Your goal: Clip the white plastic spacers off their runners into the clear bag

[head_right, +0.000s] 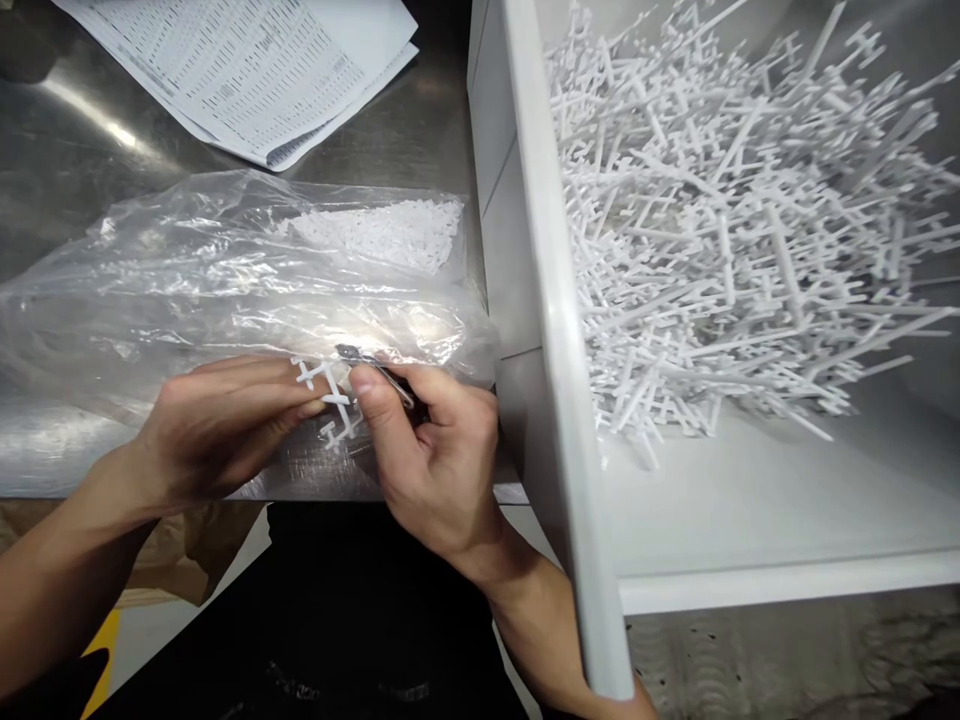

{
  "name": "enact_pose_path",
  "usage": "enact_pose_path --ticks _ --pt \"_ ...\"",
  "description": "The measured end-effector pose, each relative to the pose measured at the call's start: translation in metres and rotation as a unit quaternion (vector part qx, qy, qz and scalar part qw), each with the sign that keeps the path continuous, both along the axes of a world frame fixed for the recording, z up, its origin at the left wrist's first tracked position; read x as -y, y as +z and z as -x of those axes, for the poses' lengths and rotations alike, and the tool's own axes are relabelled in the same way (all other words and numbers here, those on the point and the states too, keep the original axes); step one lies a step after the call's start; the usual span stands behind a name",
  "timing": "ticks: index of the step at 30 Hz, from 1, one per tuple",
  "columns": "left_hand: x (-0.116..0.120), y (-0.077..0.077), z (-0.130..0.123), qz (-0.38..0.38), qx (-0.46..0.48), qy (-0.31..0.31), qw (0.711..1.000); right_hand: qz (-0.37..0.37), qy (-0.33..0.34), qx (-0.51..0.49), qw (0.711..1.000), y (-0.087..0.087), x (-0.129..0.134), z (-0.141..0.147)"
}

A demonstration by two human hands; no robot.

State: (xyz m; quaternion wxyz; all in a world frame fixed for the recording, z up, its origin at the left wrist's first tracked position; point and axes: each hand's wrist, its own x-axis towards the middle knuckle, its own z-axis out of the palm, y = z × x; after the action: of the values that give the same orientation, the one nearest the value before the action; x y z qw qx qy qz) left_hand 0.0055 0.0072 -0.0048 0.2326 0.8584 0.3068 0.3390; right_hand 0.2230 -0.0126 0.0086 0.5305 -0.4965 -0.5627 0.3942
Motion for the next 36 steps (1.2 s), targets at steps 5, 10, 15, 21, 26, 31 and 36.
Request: enact_pose_path --ticks 5,10,15,21,26,31,36 --pt "0.001 -0.001 0.000 0.003 0.009 0.009 1.000 0.017 0.006 -0.008 1.000 0.004 0.002 -0.002" --pt "0.002 -0.003 0.001 -0.002 -0.035 0.019 0.999 -0.025 0.052 -0.007 0.998 0.003 0.002 -0.003" --pt "0.003 -0.005 0.000 -0.013 -0.044 0.026 0.999 -0.009 0.055 -0.008 0.998 0.002 0.004 -0.001" --pt "0.004 -0.005 -0.010 -0.061 -0.057 0.057 0.995 -0.015 0.024 -0.009 1.000 0.002 0.003 0.001" --pt "0.002 -0.001 -0.010 -0.021 -0.037 0.050 0.998 0.000 -0.008 -0.010 1.000 0.002 0.002 0.000" --pt "0.003 0.008 -0.001 -0.046 0.020 0.115 0.992 0.003 -0.030 -0.023 0.999 0.003 0.006 -0.005" --pt "0.005 0.010 0.002 -0.038 0.022 0.139 0.989 0.002 0.023 -0.009 1.000 0.004 0.005 -0.005"
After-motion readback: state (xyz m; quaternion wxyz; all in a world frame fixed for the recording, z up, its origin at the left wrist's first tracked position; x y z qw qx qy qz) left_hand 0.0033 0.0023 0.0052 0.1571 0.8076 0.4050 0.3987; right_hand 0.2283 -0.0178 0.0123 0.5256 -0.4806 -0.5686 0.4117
